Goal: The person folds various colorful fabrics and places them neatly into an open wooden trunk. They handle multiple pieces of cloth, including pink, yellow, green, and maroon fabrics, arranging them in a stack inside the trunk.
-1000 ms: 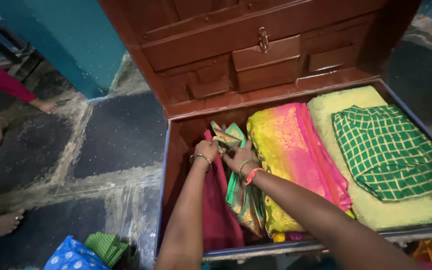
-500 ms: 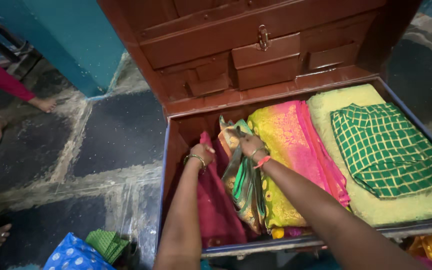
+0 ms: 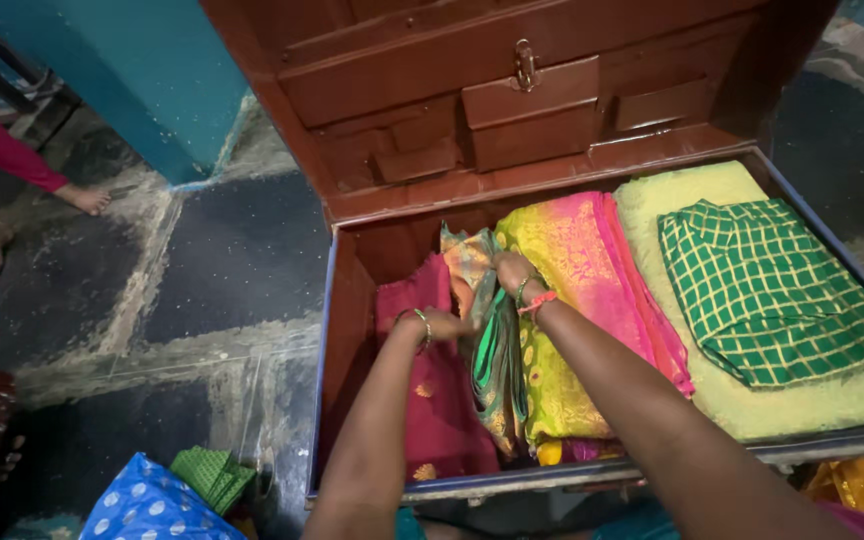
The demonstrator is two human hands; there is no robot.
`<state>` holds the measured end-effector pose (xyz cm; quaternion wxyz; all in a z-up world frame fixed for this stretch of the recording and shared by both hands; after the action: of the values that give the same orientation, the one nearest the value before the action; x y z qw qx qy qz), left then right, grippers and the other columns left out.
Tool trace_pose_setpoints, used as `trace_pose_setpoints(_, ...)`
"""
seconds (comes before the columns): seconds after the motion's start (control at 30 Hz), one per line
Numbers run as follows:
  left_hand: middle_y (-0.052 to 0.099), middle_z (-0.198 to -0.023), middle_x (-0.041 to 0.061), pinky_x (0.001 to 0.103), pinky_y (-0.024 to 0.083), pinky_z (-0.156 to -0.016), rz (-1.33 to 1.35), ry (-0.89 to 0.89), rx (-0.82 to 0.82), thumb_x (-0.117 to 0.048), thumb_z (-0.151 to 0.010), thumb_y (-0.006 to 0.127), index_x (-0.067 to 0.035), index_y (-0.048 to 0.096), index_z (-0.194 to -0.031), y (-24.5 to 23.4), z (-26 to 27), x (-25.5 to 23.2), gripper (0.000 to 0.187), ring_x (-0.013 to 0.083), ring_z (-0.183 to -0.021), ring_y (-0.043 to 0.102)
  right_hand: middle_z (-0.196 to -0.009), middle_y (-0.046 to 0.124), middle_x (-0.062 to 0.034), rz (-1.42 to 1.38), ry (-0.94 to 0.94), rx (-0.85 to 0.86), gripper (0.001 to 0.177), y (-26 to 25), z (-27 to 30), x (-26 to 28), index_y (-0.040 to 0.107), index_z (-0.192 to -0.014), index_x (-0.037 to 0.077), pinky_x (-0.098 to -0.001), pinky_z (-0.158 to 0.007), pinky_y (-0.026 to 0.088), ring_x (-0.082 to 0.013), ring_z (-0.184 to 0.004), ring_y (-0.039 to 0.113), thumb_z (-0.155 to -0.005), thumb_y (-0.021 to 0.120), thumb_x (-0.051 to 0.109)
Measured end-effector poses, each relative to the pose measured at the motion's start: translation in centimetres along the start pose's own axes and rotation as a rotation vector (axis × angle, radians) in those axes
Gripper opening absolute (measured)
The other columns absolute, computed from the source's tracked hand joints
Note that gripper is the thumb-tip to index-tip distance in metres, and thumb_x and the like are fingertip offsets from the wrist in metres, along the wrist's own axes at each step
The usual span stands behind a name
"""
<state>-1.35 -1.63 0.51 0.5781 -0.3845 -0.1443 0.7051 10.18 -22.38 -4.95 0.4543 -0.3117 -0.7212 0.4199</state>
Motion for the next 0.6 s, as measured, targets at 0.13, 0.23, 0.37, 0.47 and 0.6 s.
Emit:
trace_pose_setpoints(0.13,0.05,-0.149,0.016,0.058,0.033,-0.116,-0.437,-0.046,-0.173,-0.042,-0.081,0.068,-0.035,0.064,-0.14,0.1,3.4,-4.2,0.06,0.0392,-0.14,0.034,-0.106,0.07,-0.0254,0.035,-0.007,-0.002,0.024,1.0,-0.4,-0.9,0.072,-0.096,0.002,-0.051,-0.089,0.053,-0.0426,-0.101,0.067,-0.091,0.05,0.01)
trace_pose_setpoints(0.23,0.046,-0.142,0.021,0.056,0.036,-0.106,-0.445,0.082,-0.437,-0.031,-0.08,0.07,-0.028,0.061,-0.139,0.1,4.2,-6.8,0.06,0.0405,-0.127,0.037,-0.106,0.071,-0.0242,0.025,-0.082,-0.033,0.023,1.1,-0.2,-1.4,0.073,-0.093,0.003,-0.0486,-0.092,0.053,-0.0416,-0.103,0.067,-0.089,0.051,0.009)
trace_pose_setpoints(0.37,0.05,-0.114,0.014,0.051,0.042,-0.085,-0.14,0.198,-0.3,-0.03,-0.089,0.062,-0.021,0.061,-0.129,1.2,2.9,-8.5,0.041,0.0326,-0.098,0.044,-0.107,0.071,-0.0233,0.058,-0.106,-0.028,0.026,0.2,-0.2,-0.4,0.073,-0.1,0.003,-0.0473,-0.092,0.055,-0.0398,-0.103,0.069,-0.09,0.05,0.01)
trace_pose_setpoints(0.47,0.053,-0.093,0.009,0.047,0.046,-0.069,0.292,0.216,-0.144,-0.03,-0.096,0.056,-0.015,0.062,-0.121,2.8,0.6,-7.7,0.029,0.0267,-0.076,0.049,-0.12,0.068,-0.0254,-0.232,0.185,0.125,0.032,-1.0,0.5,0.2,0.065,-0.122,0.004,-0.0444,-0.098,0.055,-0.0371,-0.11,0.069,-0.1,0.053,0.024)
trace_pose_setpoints(0.6,0.05,-0.076,0.005,0.042,0.045,-0.055,0.823,0.277,0.046,-0.034,-0.107,0.053,-0.013,0.058,-0.108,3.6,-3.2,-4.9,0.022,0.0216,-0.059,0.046,-0.142,0.051,-0.0247,-0.854,0.311,0.004,0.076,-2.5,2.0,1.8,0.028,-0.153,0.002,-0.0452,-0.107,0.045,-0.0341,-0.128,0.054,-0.098,0.064,0.042)
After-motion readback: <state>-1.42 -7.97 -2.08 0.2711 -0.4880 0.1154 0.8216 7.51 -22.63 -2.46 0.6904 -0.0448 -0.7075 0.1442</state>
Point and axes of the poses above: each hand's wrist, its own z-axis away from the middle knuckle, its own y-axis out of the palm, x = y × z, the point moved 2 cm from there along -z, towards the middle knuckle
